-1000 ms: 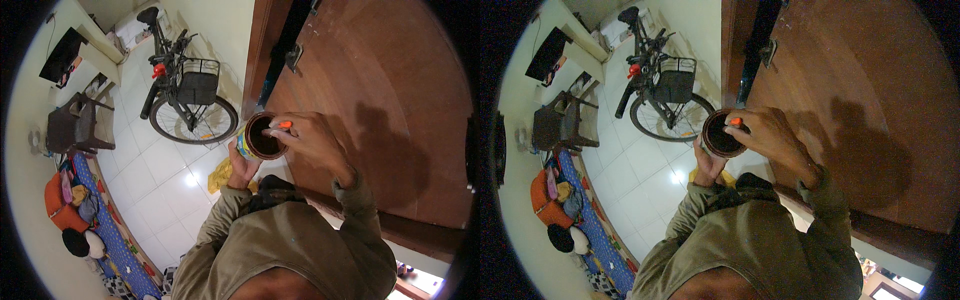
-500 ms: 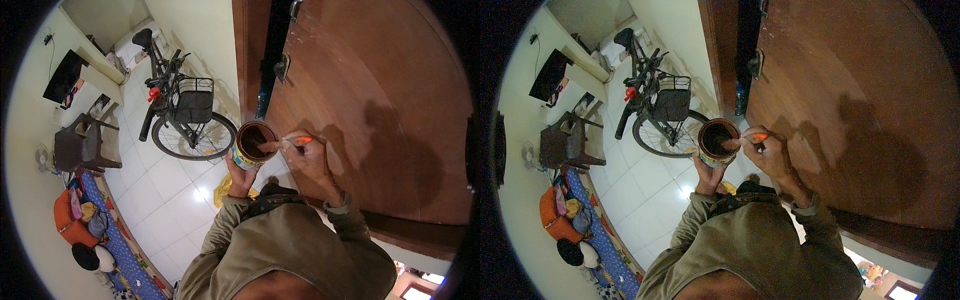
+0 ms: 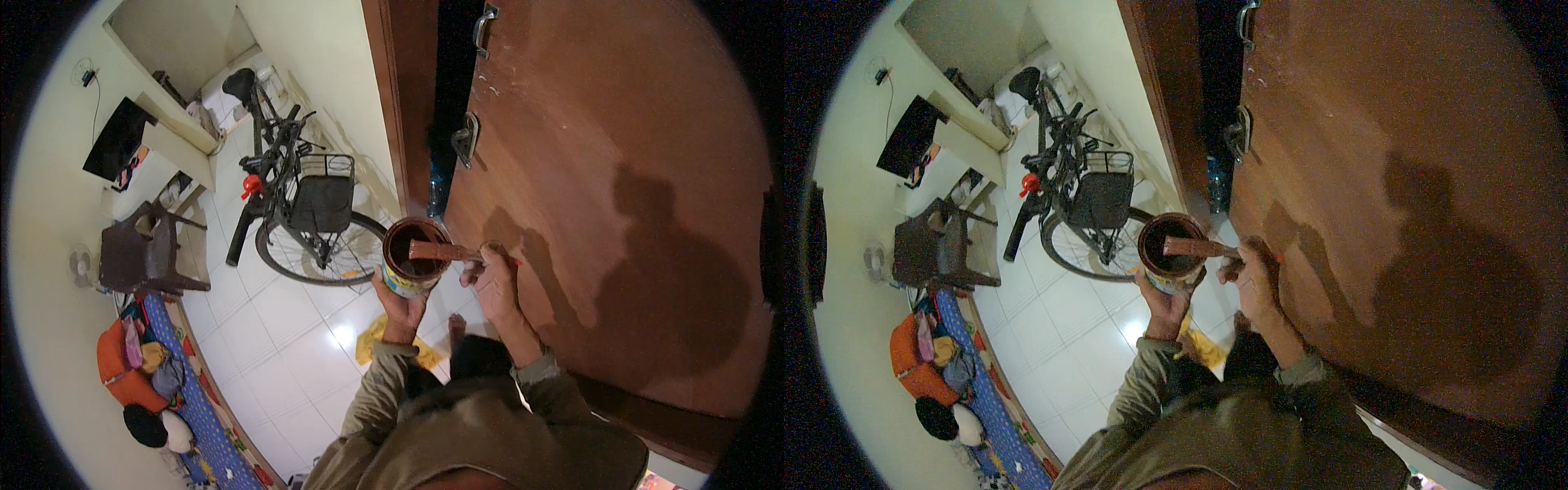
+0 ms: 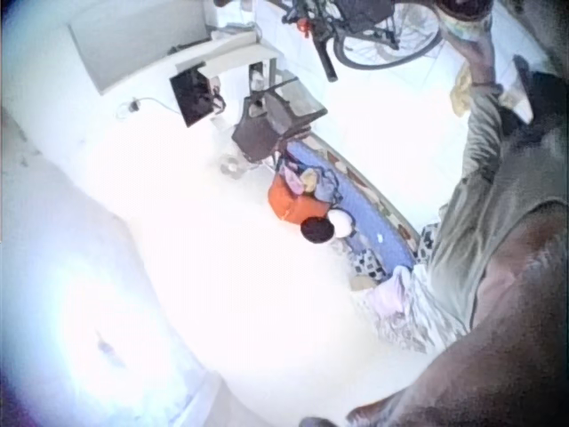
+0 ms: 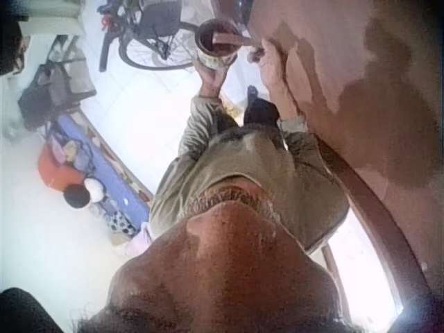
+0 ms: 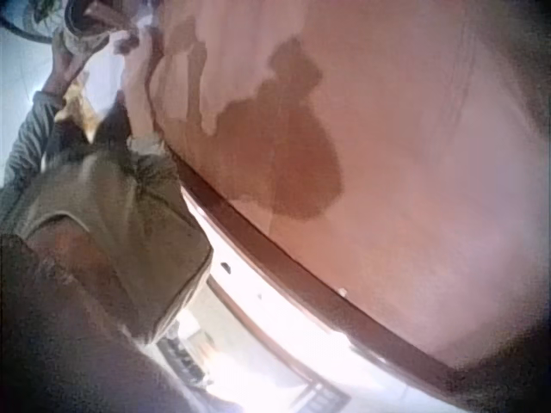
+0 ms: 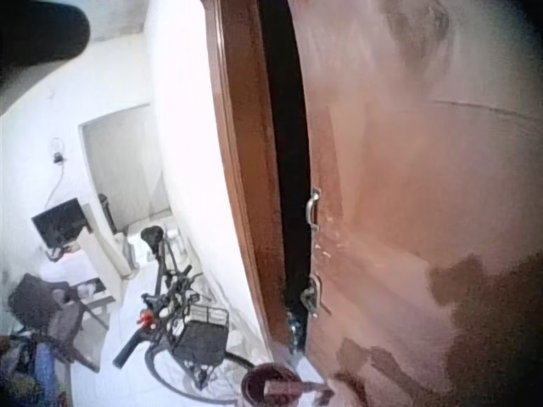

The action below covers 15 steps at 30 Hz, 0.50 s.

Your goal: The person paints a door and door frame using a brush and a can of brown paint, moving between standing and sitting positions to reach different sections.

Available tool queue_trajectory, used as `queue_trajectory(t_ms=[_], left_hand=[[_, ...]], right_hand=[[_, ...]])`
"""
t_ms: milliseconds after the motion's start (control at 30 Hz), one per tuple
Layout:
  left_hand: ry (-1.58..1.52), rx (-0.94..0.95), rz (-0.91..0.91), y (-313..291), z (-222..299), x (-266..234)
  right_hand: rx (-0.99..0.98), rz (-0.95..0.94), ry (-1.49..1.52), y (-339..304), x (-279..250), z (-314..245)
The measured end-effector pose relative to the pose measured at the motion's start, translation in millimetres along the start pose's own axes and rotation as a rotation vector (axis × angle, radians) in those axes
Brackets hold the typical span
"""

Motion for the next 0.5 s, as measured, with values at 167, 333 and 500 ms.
queue_trajectory(t_ms=[167, 333, 500], left_hand=[[0.021, 0.034, 0.022, 45.7, 8.9, -29.5], [-0.010, -0.002, -0.029, 104.4, 18.2, -69.5], [-0.023, 0.015, -0.096, 148.1, 34.0, -83.8]], right_hand=[[-0.016, -0.093, 0.182, 39.7, -4.6, 47.2], [-0.121, -0.113, 0.307, 90.5, -20.5, 86.6], [-0.335, -0.145, 0.215, 139.4, -11.9, 75.2]])
Point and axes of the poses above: each hand's wrist, its own y-axis towards the middle knuckle, its own x-axis out of the palm, z = x × y, the point moved 10 cm from there along y, towards the middle knuckle, and after that the axes turned 4 degrees about y, right-handed, at the moved point
